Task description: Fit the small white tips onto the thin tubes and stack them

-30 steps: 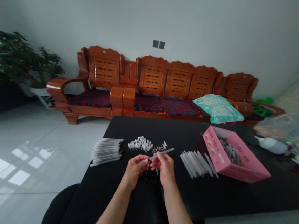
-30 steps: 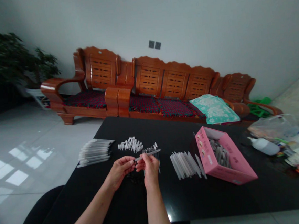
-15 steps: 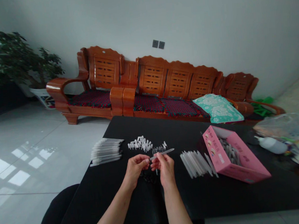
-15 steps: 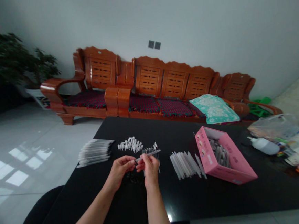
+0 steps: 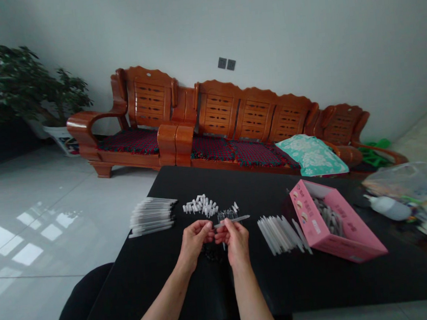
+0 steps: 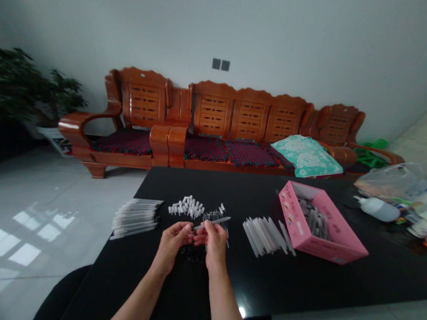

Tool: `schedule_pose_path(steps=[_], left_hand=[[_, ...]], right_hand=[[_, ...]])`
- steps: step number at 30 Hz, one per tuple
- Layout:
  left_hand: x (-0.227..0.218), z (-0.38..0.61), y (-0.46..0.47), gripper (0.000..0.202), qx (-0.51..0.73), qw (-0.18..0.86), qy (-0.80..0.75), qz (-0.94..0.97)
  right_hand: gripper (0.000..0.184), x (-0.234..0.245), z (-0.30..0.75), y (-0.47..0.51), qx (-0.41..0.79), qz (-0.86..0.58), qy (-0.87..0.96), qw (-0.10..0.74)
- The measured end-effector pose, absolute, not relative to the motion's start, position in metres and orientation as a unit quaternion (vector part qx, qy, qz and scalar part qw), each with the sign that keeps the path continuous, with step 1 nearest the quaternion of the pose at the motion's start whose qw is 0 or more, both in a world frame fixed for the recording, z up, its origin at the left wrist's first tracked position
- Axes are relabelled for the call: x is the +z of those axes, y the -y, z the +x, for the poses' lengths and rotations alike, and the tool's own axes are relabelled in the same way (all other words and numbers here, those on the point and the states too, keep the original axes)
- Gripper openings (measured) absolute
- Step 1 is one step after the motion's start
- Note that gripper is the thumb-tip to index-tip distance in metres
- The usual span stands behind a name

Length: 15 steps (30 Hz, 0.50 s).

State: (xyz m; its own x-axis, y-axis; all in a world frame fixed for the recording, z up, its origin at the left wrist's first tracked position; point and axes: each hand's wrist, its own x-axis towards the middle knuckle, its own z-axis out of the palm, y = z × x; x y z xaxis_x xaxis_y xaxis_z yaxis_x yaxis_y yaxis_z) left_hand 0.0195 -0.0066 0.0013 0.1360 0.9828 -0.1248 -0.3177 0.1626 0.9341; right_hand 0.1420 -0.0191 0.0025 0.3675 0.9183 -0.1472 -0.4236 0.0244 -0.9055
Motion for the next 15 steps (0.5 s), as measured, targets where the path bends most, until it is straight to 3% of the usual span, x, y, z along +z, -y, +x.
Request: schedule_pose_path(steps=[6, 15], left_hand=[[0.0009, 0.0192, 0.0038, 0.041, 0.453, 0.633, -0.448, 0.441], [0.0027, 0.0211, 0.0033, 0.03, 0.481, 0.625, -0.424, 0.446]], right_hand=[[0.039, 0.0029, 0.1433, 0.0187, 0.495, -0.487, 0.26, 0.671], [0.04, 0.0029, 0.1417, 0.019, 0.495, -0.493, 0.253, 0.669]])
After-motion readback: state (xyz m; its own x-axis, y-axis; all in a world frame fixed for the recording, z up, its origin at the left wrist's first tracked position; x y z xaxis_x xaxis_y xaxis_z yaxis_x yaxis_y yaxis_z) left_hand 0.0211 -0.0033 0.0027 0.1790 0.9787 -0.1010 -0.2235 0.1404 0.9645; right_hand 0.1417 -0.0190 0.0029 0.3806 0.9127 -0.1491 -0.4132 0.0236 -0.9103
